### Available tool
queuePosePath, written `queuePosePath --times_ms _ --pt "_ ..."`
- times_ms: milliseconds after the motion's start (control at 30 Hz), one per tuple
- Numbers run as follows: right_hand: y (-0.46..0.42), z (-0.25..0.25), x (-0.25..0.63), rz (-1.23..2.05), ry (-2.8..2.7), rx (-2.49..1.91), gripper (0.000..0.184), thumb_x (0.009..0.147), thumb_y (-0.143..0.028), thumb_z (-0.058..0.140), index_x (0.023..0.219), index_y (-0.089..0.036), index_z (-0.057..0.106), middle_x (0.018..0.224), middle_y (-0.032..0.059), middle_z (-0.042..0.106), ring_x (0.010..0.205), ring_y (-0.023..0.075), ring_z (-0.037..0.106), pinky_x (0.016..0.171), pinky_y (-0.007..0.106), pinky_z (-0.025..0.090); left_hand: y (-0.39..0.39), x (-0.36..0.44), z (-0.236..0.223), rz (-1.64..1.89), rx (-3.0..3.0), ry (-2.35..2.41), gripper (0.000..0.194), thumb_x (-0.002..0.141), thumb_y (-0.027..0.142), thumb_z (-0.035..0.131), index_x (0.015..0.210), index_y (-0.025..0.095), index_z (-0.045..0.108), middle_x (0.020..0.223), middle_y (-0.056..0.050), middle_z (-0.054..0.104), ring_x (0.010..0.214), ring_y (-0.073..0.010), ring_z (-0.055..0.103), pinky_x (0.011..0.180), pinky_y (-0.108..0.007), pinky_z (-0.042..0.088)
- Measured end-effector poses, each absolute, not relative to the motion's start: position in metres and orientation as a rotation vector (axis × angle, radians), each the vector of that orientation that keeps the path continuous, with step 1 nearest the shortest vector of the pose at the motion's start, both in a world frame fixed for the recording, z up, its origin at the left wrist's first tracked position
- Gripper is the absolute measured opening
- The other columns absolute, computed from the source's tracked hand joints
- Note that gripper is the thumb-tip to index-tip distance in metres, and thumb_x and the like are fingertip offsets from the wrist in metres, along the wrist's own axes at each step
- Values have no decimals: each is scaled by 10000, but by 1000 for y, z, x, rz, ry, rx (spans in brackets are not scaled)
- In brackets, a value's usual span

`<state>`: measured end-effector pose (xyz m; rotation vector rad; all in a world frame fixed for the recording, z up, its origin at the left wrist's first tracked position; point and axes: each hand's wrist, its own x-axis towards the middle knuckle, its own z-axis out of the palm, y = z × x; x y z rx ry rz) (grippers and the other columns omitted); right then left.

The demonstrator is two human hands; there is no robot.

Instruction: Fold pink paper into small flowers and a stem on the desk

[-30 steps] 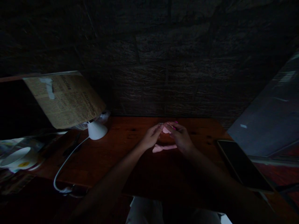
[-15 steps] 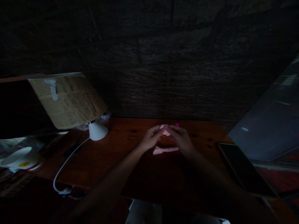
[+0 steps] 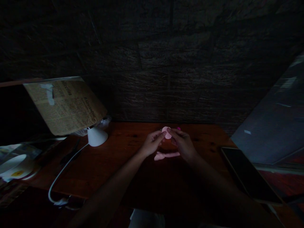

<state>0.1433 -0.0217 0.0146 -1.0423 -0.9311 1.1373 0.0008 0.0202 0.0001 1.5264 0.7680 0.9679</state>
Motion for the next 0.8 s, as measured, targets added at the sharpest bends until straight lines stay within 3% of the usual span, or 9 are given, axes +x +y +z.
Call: queuePosePath --times_ms 333,600,800 --pt "-22 13 143 1055 -968 -1118 415 609 -523 798 784 -153 732 572 -39 489 509 79 332 473 242 236 19 2 6 1055 1429 897 458 762 613 628 724 163 552 644 43 481 583 -77 448 539 -181 360" --pt "-21 9 145 1072 -1013 -1112 380 685 -528 746 820 -173 725 530 -62 420 494 85 314 481 249 219 19 2 5 1114 1653 834 425 850 554 552 684 165 512 590 47 438 561 -84 407 536 -213 316" --pt "-26 13 142 954 -1080 -1090 327 714 -507 733 781 -187 721 588 -36 484 548 103 392 510 247 320 14 2 11 1191 1676 795 410 852 533 563 675 166 517 593 48 431 562 -85 383 543 -220 310"
